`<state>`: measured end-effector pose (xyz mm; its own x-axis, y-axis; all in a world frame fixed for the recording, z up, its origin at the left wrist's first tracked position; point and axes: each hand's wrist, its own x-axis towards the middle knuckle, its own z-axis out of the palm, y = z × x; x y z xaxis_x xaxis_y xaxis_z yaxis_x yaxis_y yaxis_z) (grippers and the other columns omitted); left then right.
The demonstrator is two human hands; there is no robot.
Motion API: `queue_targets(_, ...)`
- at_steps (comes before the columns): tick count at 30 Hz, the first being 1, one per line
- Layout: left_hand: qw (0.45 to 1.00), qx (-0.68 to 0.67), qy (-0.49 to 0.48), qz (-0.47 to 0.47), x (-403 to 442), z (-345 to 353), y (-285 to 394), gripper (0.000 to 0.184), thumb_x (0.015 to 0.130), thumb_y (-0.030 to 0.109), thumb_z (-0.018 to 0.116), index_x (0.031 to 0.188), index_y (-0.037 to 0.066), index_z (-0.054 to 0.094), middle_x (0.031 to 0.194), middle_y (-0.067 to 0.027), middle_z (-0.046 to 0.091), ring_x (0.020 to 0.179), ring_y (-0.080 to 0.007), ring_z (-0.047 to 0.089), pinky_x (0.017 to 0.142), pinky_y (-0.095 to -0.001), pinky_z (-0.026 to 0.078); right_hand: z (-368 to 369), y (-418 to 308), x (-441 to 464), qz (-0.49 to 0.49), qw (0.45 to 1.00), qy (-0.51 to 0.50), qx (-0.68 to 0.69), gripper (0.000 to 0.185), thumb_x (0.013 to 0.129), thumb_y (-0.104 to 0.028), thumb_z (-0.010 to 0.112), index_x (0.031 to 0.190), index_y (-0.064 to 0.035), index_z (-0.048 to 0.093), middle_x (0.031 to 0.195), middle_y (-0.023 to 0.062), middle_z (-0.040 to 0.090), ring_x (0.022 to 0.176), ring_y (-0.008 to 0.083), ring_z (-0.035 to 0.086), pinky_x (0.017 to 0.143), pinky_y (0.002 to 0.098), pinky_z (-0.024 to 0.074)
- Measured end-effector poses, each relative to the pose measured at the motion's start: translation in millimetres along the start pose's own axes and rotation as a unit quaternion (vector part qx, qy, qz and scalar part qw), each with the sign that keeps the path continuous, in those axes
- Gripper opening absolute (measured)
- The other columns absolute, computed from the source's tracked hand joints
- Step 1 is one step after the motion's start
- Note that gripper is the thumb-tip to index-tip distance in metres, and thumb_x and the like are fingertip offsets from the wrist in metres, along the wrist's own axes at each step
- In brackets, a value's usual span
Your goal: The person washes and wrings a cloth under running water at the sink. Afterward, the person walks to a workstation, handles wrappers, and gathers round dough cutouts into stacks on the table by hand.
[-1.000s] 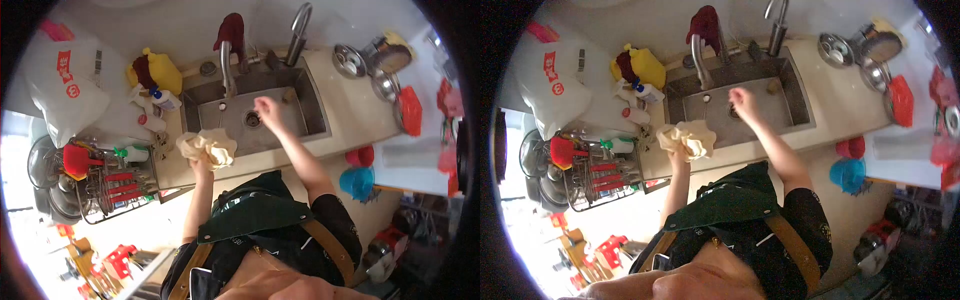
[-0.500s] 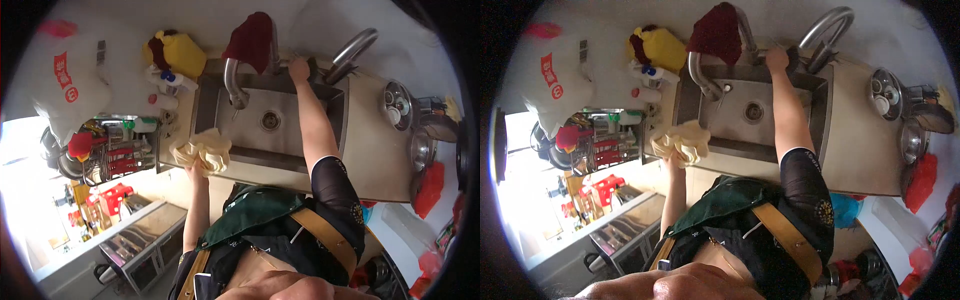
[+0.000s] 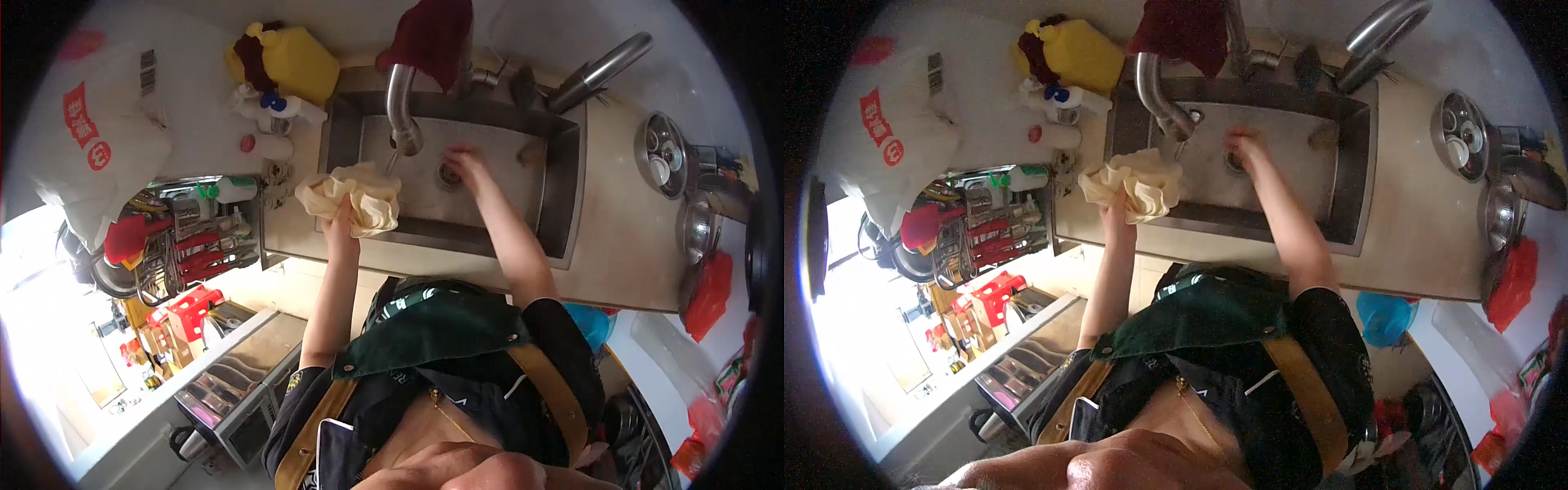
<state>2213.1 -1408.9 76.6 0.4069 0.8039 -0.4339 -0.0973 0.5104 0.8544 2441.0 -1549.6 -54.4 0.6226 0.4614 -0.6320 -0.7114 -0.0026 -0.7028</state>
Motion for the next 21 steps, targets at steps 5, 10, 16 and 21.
queue_targets(5,1.000,0.020,-0.002,0.013,1.9,-10.7,2.8,0.040,0.078,0.005,0.058,0.114,0.002,0.040,0.108,-0.0081,0.050,0.097,-0.0168,0.051,0.080,-0.0281,0.044,44.9,7.7,-31.6,0.028,0.989,-0.047,0.139,0.013,0.076,0.001,0.057,0.088,0.0022,0.053,0.089,0.0115,0.055,0.085,0.0233,0.056,0.078,0.0311,0.0489)
queue_targets(10,0.999,0.020,0.028,-0.004,3.8,-21.2,6.2,0.041,0.078,0.004,0.059,0.114,0.002,0.040,0.107,-0.0081,0.050,0.096,-0.0167,0.052,0.078,-0.0280,0.045,59.9,-2.7,-40.9,0.041,0.986,-0.047,0.157,0.017,0.073,0.005,0.058,0.088,0.0052,0.050,0.087,0.0135,0.054,0.086,0.0245,0.055,0.079,0.0318,0.0489)
queue_targets(16,1.000,0.003,0.007,-0.008,6.8,-27.2,7.2,0.042,0.076,0.004,0.060,0.114,0.001,0.040,0.107,-0.0092,0.051,0.095,-0.0172,0.052,0.078,-0.0283,0.045,61.1,16.1,-19.3,0.050,0.985,-0.034,0.162,0.019,0.075,0.004,0.055,0.093,0.0042,0.049,0.087,0.0137,0.053,0.080,0.0239,0.056,0.072,0.0304,0.0491)
queue_targets(21,1.000,-0.002,0.006,-0.001,12.9,-26.8,4.2,0.043,0.076,0.004,0.060,0.113,0.000,0.040,0.107,-0.0094,0.051,0.095,-0.0181,0.052,0.079,-0.0282,0.045,61.1,20.3,-7.3,0.060,0.989,-0.050,0.127,0.025,0.074,0.007,0.055,0.096,0.0054,0.046,0.086,0.0134,0.051,0.077,0.0243,0.057,0.068,0.0309,0.0504)
